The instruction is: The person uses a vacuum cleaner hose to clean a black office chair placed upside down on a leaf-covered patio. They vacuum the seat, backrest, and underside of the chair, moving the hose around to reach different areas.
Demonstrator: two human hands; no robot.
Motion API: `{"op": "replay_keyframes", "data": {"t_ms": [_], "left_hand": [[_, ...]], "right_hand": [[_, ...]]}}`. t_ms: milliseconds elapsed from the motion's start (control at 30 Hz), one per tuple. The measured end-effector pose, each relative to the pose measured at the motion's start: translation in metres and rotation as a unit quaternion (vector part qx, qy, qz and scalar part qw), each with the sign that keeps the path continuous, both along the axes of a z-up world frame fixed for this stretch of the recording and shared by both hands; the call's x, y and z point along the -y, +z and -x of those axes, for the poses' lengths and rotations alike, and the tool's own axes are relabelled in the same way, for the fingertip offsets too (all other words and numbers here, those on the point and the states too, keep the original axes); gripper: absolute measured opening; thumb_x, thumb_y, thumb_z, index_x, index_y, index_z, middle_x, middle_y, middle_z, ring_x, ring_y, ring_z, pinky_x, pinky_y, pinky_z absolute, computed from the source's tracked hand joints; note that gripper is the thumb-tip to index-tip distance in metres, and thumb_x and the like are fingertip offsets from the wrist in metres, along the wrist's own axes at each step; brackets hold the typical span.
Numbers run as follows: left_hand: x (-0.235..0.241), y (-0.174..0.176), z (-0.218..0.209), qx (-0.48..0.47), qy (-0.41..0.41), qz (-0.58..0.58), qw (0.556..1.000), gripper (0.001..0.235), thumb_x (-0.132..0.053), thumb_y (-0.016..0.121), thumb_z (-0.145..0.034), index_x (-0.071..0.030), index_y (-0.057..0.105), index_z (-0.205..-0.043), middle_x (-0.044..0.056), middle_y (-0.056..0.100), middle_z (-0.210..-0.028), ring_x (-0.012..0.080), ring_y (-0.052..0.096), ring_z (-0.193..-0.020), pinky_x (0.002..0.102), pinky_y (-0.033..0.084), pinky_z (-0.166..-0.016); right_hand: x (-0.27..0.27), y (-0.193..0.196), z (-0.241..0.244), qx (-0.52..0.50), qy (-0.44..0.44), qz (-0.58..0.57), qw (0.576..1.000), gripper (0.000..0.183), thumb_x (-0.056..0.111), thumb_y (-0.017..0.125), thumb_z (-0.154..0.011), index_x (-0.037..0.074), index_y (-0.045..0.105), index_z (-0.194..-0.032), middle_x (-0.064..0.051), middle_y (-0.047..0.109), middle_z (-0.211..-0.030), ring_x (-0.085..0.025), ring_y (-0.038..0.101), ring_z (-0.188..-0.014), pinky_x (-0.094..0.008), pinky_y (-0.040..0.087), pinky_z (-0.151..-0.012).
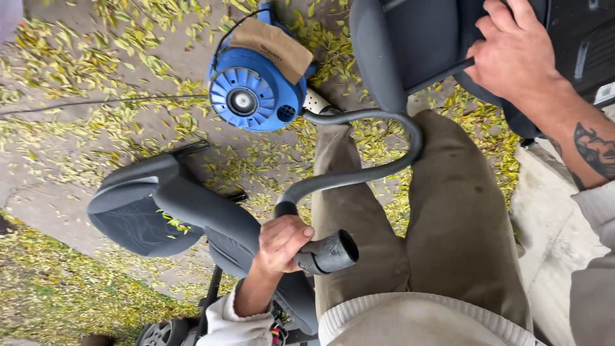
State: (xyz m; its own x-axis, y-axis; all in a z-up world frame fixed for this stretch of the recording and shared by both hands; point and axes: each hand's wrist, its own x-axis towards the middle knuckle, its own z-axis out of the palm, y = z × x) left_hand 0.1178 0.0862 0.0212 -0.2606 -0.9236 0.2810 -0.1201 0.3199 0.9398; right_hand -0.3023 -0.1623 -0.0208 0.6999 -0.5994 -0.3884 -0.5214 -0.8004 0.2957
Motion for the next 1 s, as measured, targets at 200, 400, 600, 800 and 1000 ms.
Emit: {"op": "replay_keyframes", "data": {"t_ms": [200,400,600,800,1000], "left_hand": [[0.051,0.054,-0.067,0.209,0.033,-0.053,0.976,0.061,-0.048,0.068,-0.091,0.005,0.061,-0.121,0.018,0.07,-0.105,0.0325,0.072,-0.088,0.044,0.06,-0.079],[0.144,0.131,-0.047,-0.106,0.183,-0.272,0.939,0.036,-0.031,0.054,-0.115,-0.032,0.04,-0.148,0.031,0.065,-0.109,0.0262,0.069,-0.073,0.039,0.059,-0.074],[0.205,0.132,-0.051,-0.1,-0.017,-0.208,0.973,0.03,-0.022,0.045,-0.108,-0.029,0.055,-0.135,0.033,0.063,-0.124,0.0489,0.07,-0.117,0.057,0.06,-0.101],[0.225,0.044,-0.002,-0.345,0.114,-0.478,0.8,0.065,-0.009,0.081,-0.069,-0.012,0.062,-0.131,0.012,0.068,-0.117,0.051,0.066,-0.111,0.063,0.056,-0.08],[0.33,0.011,0.065,-0.081,0.48,0.131,0.864,0.047,-0.043,0.059,-0.105,-0.012,0.045,-0.138,-0.003,0.047,-0.148,0.0264,0.048,-0.141,0.048,0.044,-0.116]], "right_hand": [[-0.004,-0.016,0.026,-0.036,-0.047,-0.047,0.997,0.021,0.045,0.076,-0.078,0.026,0.081,-0.084,0.0,0.069,-0.113,-0.022,0.049,-0.141,-0.044,0.024,-0.132],[-0.005,-0.014,0.027,-0.033,-0.024,-0.055,0.998,0.024,0.047,0.073,-0.083,0.024,0.08,-0.085,-0.002,0.067,-0.117,-0.025,0.047,-0.143,-0.047,0.021,-0.132],[0.004,0.0,0.014,-0.018,-0.035,-0.137,0.99,0.031,0.047,0.072,-0.074,0.019,0.08,-0.085,-0.006,0.068,-0.114,-0.029,0.047,-0.138,-0.048,0.024,-0.125],[0.012,0.0,0.022,-0.02,-0.069,-0.215,0.974,0.029,0.04,0.069,-0.078,0.014,0.078,-0.088,-0.013,0.065,-0.125,-0.03,0.044,-0.138,-0.046,0.023,-0.122],[0.073,0.034,-0.016,-0.014,-0.108,-0.381,0.918,0.031,0.037,0.069,-0.083,0.012,0.077,-0.098,-0.01,0.067,-0.115,-0.028,0.053,-0.125,-0.049,0.025,-0.119]]}}
